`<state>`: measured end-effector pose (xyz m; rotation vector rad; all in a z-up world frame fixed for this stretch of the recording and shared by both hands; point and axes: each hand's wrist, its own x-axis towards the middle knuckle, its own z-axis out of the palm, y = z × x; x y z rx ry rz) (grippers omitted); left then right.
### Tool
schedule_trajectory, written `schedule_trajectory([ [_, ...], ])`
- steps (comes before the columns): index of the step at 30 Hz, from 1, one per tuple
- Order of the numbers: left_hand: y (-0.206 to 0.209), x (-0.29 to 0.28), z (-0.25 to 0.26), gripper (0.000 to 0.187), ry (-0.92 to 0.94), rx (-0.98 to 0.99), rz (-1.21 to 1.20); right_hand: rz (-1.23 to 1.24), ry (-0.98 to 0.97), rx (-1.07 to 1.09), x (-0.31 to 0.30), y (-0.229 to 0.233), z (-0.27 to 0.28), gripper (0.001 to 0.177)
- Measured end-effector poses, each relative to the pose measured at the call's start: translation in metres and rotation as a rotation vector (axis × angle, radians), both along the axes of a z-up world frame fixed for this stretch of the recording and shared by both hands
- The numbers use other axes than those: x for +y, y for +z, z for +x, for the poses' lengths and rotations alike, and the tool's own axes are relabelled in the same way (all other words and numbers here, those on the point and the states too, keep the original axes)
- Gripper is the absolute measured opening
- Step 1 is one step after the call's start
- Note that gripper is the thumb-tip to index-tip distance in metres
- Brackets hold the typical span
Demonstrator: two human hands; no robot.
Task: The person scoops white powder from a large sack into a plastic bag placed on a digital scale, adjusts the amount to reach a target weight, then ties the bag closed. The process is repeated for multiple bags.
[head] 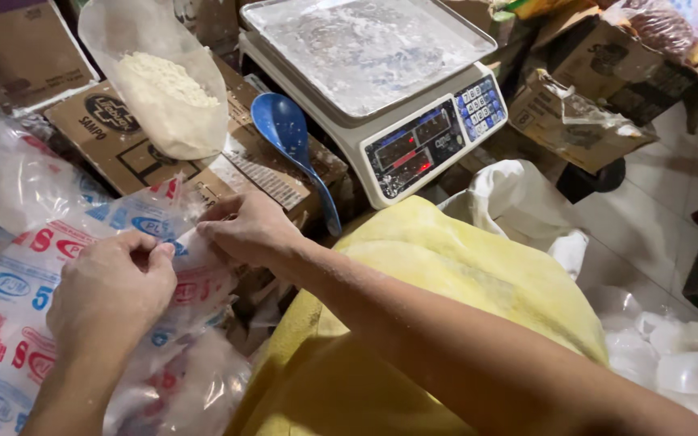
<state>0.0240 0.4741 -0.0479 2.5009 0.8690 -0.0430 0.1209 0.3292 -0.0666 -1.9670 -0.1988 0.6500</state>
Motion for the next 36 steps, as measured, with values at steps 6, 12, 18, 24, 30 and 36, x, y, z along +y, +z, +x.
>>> schedule_trajectory([
  [6, 0.004, 0.007, -0.003, 0.022, -0.035, -0.148, -0.062, -0.035, 0.023, 0.045, 0.000, -0.001, 0.005, 0.037],
  [12, 0.010, 0.005, -0.004, 0.021, -0.037, -0.119, -0.007, 0.051, 0.034, 0.010, -0.003, 0.007, 0.009, 0.030],
  [18, 0.023, -0.008, -0.003, 0.021, -0.007, -0.035, 0.052, -0.037, -0.087, 0.097, -0.023, 0.016, 0.019, 0.019],
  [24, 0.029, -0.009, -0.005, 0.021, 0.017, 0.029, 0.140, 0.297, -0.272, 0.301, -0.069, 0.031, 0.040, 0.004],
  [30, 0.030, -0.025, 0.005, 0.036, -0.105, -0.191, 0.233, 0.248, -0.220, 0.123, -0.142, 0.070, 0.050, 0.008],
  [36, 0.066, -0.088, 0.029, 0.033, -0.175, -0.257, -0.223, 0.523, -0.287, 0.083, -0.176, 0.090, 0.047, 0.021],
])
